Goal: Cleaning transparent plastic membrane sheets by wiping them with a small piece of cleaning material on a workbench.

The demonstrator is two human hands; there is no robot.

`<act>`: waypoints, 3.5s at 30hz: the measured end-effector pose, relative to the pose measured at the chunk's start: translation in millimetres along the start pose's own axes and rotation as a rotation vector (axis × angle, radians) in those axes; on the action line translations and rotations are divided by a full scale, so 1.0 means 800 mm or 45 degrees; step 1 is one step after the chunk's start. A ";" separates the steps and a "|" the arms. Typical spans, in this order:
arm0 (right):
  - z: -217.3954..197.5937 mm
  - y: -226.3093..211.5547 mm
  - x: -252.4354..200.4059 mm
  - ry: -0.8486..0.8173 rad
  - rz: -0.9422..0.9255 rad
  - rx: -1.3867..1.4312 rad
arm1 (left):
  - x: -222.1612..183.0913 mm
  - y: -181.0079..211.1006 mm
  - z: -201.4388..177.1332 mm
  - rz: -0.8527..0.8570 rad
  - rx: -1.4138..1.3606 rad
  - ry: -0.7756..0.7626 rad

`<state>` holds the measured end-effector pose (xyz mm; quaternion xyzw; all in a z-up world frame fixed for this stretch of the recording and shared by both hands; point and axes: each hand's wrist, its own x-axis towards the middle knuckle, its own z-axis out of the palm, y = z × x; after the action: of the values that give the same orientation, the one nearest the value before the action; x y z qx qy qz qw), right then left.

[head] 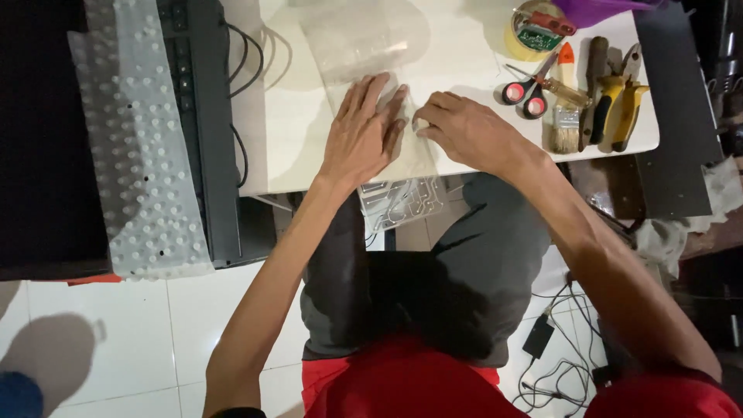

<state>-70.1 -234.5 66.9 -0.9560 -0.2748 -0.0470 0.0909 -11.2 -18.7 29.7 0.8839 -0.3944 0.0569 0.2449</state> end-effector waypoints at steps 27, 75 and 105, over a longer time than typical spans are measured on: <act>-0.007 0.002 0.008 -0.058 0.108 0.224 | -0.004 0.004 -0.003 0.012 0.002 -0.033; -0.003 -0.185 -0.105 0.577 1.035 1.850 | -0.022 0.052 -0.021 0.010 -0.073 -0.265; -0.083 -0.078 0.023 0.064 0.283 0.742 | -0.138 0.125 -0.015 0.359 0.080 -0.324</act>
<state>-90.3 -186.2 143.4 -0.9125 -0.1682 0.0202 0.3724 -157.7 4.1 46.8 0.8272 -0.5400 -0.0092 0.1550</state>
